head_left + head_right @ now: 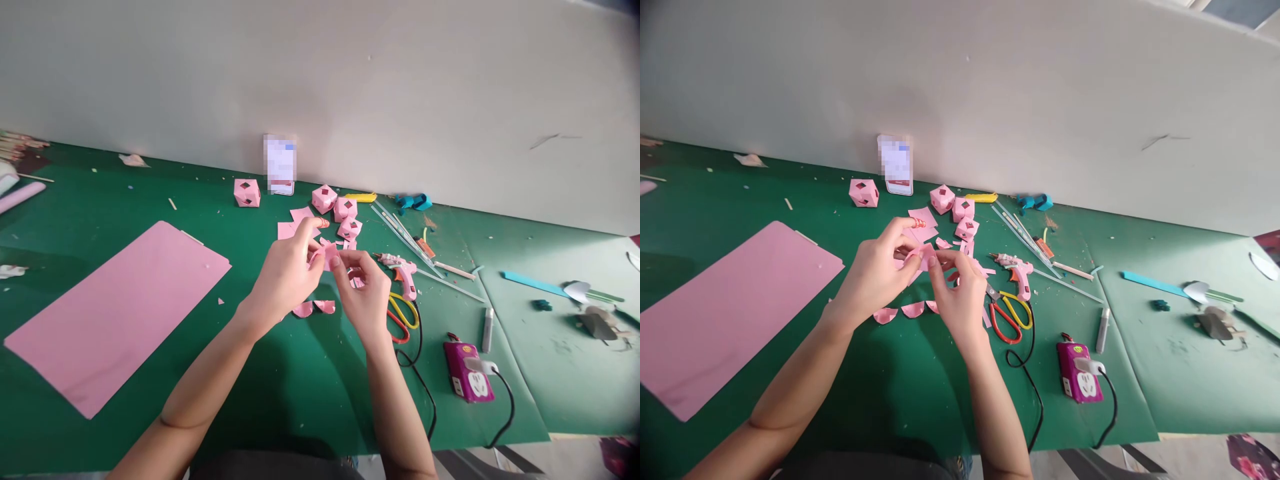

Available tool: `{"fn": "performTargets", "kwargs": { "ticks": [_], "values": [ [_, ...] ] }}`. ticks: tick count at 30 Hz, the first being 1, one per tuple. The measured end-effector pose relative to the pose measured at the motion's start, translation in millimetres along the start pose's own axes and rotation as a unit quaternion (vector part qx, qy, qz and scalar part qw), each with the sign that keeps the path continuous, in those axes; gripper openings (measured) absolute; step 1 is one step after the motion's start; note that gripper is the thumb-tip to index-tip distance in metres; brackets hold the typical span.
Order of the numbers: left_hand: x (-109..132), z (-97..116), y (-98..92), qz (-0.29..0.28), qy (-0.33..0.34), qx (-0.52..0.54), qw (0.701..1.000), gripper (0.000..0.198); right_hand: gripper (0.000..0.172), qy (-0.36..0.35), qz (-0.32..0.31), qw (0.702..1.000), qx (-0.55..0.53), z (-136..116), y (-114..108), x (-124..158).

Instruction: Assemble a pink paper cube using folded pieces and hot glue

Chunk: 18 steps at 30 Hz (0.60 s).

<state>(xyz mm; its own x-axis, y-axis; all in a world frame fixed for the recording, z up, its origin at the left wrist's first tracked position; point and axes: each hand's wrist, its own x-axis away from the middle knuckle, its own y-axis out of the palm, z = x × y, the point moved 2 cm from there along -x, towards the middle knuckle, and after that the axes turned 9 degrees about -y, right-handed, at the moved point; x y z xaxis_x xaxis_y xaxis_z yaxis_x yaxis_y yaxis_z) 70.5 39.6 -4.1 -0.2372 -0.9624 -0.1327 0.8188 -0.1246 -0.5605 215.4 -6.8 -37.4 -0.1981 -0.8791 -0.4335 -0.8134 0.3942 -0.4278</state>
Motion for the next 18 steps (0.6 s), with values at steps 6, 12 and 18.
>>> {"fn": "performTargets", "kwargs": {
  "ticks": [6,12,18],
  "values": [
    [1.0,-0.1,1.3,-0.005,-0.004,0.004,1.0,0.036,0.021,0.038,0.001,0.996,-0.076,2.5,1.3,1.9],
    [0.6,0.3,0.6,-0.003,-0.016,0.036,0.999,0.034,0.024,0.083,0.003,0.986,-0.145,7.6,2.0,1.5],
    [-0.6,-1.1,0.0,-0.009,-0.022,0.04,0.999,0.037,0.023,0.055,-0.006,0.993,-0.102,4.2,1.4,2.1]
  ]
}}
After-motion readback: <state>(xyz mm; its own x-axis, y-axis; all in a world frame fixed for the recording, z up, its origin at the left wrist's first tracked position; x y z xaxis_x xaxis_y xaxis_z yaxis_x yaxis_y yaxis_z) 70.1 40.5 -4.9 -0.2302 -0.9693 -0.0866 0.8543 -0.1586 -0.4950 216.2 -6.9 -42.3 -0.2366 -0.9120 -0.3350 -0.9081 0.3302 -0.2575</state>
